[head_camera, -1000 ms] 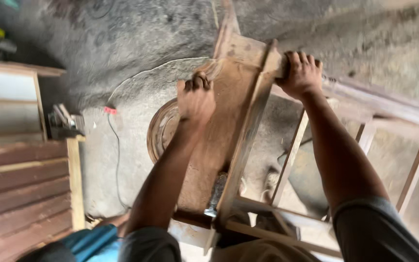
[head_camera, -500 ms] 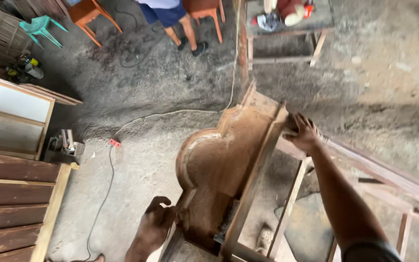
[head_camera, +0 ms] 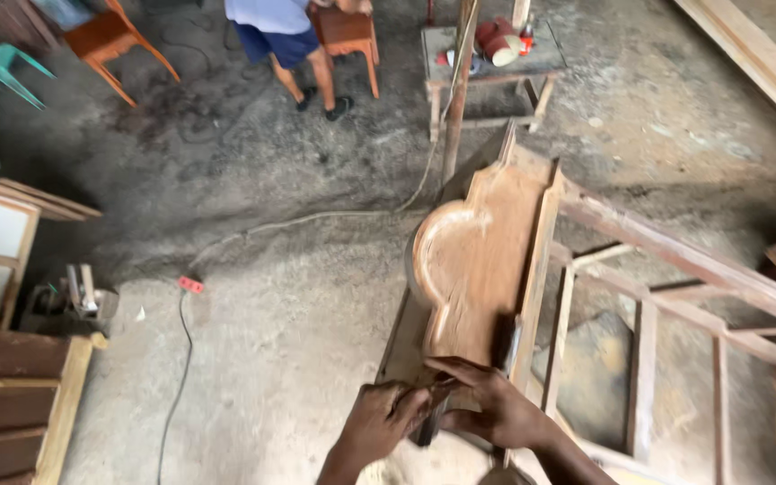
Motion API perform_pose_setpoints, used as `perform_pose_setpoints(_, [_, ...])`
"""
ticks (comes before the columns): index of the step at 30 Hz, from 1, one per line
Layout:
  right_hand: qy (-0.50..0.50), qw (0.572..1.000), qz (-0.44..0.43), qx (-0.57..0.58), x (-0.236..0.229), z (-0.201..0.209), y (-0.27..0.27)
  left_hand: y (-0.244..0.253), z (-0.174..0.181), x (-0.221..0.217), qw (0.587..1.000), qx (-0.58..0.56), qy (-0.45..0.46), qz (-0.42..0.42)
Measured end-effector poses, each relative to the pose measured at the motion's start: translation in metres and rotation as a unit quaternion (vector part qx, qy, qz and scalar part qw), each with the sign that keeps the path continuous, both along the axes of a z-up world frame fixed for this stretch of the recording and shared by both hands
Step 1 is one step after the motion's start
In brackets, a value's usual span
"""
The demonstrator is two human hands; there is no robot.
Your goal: The person sands the surfaces of a wooden furniture frame using a piece of sandpaper and a small block, then wipes away dust from the carved edges and joints.
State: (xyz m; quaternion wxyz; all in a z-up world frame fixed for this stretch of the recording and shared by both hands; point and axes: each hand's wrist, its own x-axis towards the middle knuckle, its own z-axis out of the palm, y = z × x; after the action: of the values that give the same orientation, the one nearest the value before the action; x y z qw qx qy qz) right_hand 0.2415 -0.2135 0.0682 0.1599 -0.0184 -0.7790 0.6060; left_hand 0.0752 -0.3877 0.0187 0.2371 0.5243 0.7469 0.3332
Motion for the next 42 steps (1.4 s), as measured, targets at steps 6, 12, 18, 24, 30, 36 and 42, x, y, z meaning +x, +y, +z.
perform_pose_setpoints(6, [-0.107,0.989,-0.034,0.097,0.002,-0.010,-0.072,-0.060,0.036,0.004,0.984,-0.010,-0.177,0.012])
perform_pose_setpoints(12, [-0.029,0.987,-0.156,-0.003,0.019,-0.047,-0.088,-0.064,0.031,0.007,0.974,0.101,-0.203,-0.005])
perform_pose_setpoints(18, [-0.059,0.976,-0.176,-0.117,-0.010,-0.045,-0.068,-0.044,0.003,-0.008,0.880,0.176,-0.422,0.127])
perform_pose_setpoints(24, [-0.013,0.953,-0.212,-0.216,-0.062,0.014,-0.073,-0.018,0.020,-0.069,0.874,0.167,-0.455,0.034])
perform_pose_setpoints(30, [-0.041,0.939,-0.319,0.122,-0.133,0.004,-0.092,-0.031,0.003,-0.171,0.981,0.076,-0.173,-0.037])
perform_pose_setpoints(36, [-0.046,0.936,-0.283,0.204,-0.219,0.003,-0.128,-0.050,-0.019,-0.277,0.912,-0.018,-0.404,-0.074])
perform_pose_setpoints(42, [-0.004,0.898,-0.363,0.248,-0.247,0.055,-0.132,0.006,0.016,-0.311,0.944,-0.111,-0.223,-0.218])
